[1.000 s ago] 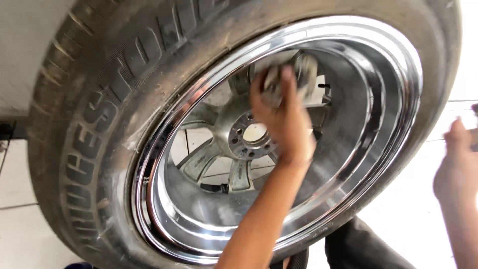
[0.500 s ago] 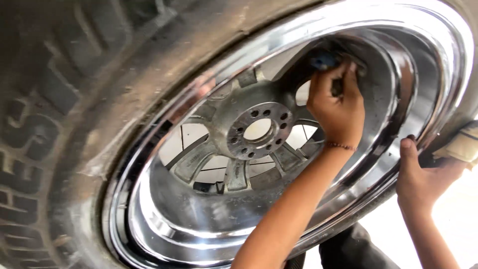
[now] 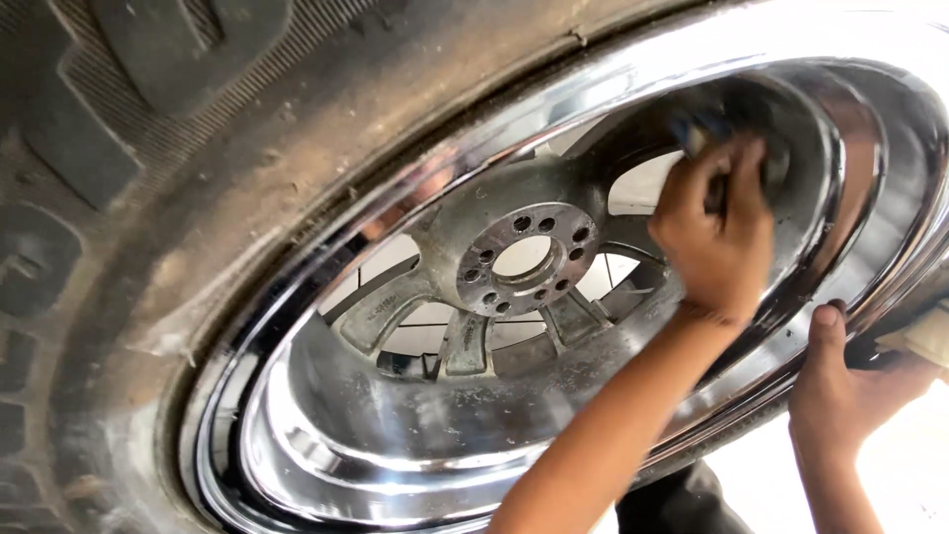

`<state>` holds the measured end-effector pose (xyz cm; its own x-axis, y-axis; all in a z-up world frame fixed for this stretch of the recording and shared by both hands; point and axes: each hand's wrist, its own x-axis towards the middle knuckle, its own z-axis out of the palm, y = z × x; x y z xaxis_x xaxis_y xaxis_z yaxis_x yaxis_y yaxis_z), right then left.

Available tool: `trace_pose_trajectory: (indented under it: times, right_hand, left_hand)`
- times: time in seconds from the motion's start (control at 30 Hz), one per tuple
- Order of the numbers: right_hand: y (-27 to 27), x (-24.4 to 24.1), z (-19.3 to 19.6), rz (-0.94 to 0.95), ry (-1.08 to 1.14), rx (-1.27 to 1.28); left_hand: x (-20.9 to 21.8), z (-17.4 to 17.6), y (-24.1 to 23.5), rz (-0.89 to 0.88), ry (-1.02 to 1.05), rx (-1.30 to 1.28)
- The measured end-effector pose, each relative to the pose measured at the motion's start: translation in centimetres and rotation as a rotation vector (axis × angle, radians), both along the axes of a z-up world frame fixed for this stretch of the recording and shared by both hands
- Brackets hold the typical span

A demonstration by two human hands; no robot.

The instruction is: The person cleans a car wheel by applying a cleaning solution from a blue container onto a cloth and wiping the chrome rim and spokes. They repeatedly dip the cloth into the container and scrub different sections of the wheel while sitting on the floor.

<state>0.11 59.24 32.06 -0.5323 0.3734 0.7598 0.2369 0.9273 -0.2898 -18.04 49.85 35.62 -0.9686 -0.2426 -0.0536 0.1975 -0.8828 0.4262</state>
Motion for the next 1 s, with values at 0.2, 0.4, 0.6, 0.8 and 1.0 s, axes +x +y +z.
trace_pose_trajectory:
  times: [0.2,0.4,0.6,0.8,1.0]
  right_hand:
    - [-0.2,0.3,-0.3,-0.028,-0.045,0.057]
    - [-1.0,-0.3,0.6,-0.023,0.032,-0.093]
    - [-0.3,0.4,0.4,-0.037,-0.010,-0.051]
    - [0.0,0.9,-0.6,-0.035,-0.037,-0.035]
    - [0.8,0.0,-0.2,-0.034,-0.006,-0.121]
  left_hand:
    - [0.7,-2.4,-1.2,0.012,0.328,-0.488]
    - [-1.9,4.4,-4.5,0.006,-0.030,-0.029]
    - [-0.9,-2.3,0.9,0.195,0.123,-0.261]
    - [0.5,-5.7,-1.8,-0.022,0.459,-0.673]
    - [-0.1,1.6,-1.9,0.094,0.202,-0.309]
